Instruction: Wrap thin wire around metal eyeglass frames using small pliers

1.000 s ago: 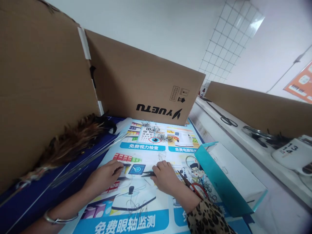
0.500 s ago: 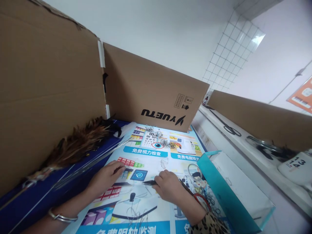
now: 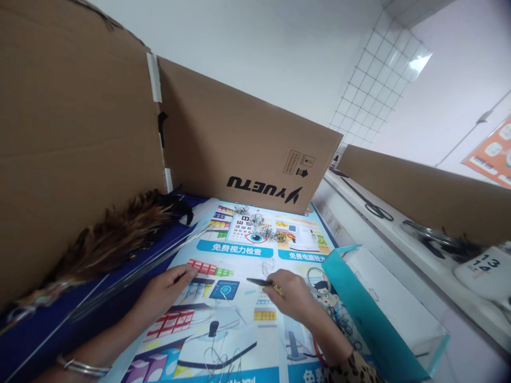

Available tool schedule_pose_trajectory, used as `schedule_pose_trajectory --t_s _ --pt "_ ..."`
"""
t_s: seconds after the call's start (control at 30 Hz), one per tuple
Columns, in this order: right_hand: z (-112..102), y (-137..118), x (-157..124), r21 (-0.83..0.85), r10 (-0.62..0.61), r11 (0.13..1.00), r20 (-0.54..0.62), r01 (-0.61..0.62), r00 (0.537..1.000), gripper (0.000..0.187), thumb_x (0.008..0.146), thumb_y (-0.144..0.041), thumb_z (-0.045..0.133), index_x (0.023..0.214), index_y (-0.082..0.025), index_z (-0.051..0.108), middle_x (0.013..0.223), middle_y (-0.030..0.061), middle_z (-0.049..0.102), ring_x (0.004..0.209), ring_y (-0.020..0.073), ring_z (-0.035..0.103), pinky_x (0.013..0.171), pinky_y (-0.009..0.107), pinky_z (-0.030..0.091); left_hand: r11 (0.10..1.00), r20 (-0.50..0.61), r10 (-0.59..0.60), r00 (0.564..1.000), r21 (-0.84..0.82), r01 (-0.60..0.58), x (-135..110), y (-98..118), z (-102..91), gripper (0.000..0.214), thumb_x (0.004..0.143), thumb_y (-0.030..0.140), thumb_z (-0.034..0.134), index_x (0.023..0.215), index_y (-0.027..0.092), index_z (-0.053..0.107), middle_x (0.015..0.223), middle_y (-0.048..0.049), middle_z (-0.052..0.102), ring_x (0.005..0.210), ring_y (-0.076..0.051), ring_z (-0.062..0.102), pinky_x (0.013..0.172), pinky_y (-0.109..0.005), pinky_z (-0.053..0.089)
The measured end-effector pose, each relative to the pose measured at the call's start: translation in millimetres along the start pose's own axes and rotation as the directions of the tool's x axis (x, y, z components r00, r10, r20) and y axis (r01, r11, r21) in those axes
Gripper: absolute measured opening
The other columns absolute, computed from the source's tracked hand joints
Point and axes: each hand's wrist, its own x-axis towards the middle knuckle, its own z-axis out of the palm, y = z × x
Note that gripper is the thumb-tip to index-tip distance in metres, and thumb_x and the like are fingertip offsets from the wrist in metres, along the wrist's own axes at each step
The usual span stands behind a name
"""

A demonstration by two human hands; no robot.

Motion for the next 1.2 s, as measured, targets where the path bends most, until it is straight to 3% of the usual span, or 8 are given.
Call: schedule_pose_trajectory --t_s 0.13,0.3,0.53,0.77,0.97,1.2 --pt "-13 26 4 -0.109 0.154 0.982 -0.032 -0.157 0.988 0.028 0.088 -0.042 0.041 0.098 -0.023 0.058 0.091 0.0037 0.061 0.089 0.017 0.055 0.074 0.025 0.039 1.0 -0.013 -0.003 1.0 -0.017 0.003 -1 1 0.3 0.036 0.08 0.052 0.044 0.091 0.023 0.063 0.093 0.003 0.068 0.093 -0.022 0.059 0.074 -0.021 0.044" --pt "-26 60 20 -0.346 0.322 0.884 -0.036 -0.314 0.946 0.034 0.087 -0.044 0.04 0.094 -0.017 0.059 0.094 0.01 0.06 0.094 0.022 0.052 0.077 0.029 0.037 1.0 0.012 0.03 0.999 0.007 -0.03 -1 -2 2.8 0.036 0.081 0.051 0.044 0.091 0.023 0.064 0.091 0.002 0.069 0.09 -0.023 0.061 0.071 -0.021 0.046" --pt "-21 92 77 -0.369 0.38 0.851 -0.056 -0.373 0.923 0.039 0.085 -0.046 0.039 0.102 -0.017 0.059 0.1 0.0122 0.058 0.1 0.0253 0.049 0.08 0.033 0.036 0.999 0.046 0.051 0.998 0.006 -0.051 1 -8 4.9 0.036 0.079 0.052 0.045 0.09 0.024 0.064 0.091 0.0023 0.069 0.086 -0.021 0.061 0.068 -0.02 0.046" --pt "-5 102 134 -0.36 0.453 0.827 -0.028 -0.432 0.891 0.037 0.082 -0.045 0.044 0.101 -0.018 0.062 0.102 0.0124 0.061 0.099 0.0246 0.052 0.077 0.031 0.039 0.996 0.078 0.09 0.993 -0.036 -0.087 -1 2 3.6 0.035 0.079 0.051 0.045 0.084 0.022 0.063 0.084 0.0005 0.068 0.081 -0.021 0.06 0.071 -0.023 0.045" --pt "6 102 152 -0.342 0.478 0.826 0.005 -0.448 0.878 0.035 0.081 -0.044 0.047 0.1 -0.02 0.063 0.102 0.0114 0.063 0.097 0.0229 0.054 0.076 0.029 0.04 0.994 0.074 0.098 0.992 -0.06 -0.094 -2 9 2.7 0.034 0.077 0.051 0.045 0.077 0.023 0.064 0.077 0.0009 0.067 0.075 -0.02 0.059 0.064 -0.023 0.045" --pt "-2 116 168 -0.319 0.504 0.822 0.026 -0.471 0.863 0.039 0.088 -0.046 0.039 0.107 -0.018 0.059 0.107 0.012 0.059 0.1 0.0231 0.053 0.077 0.03 0.041 0.994 0.038 0.086 0.996 -0.071 -0.083 -4 19 1.0 0.033 0.075 0.049 0.046 0.072 0.023 0.064 0.069 0.0012 0.066 0.068 -0.019 0.059 0.058 -0.023 0.044"
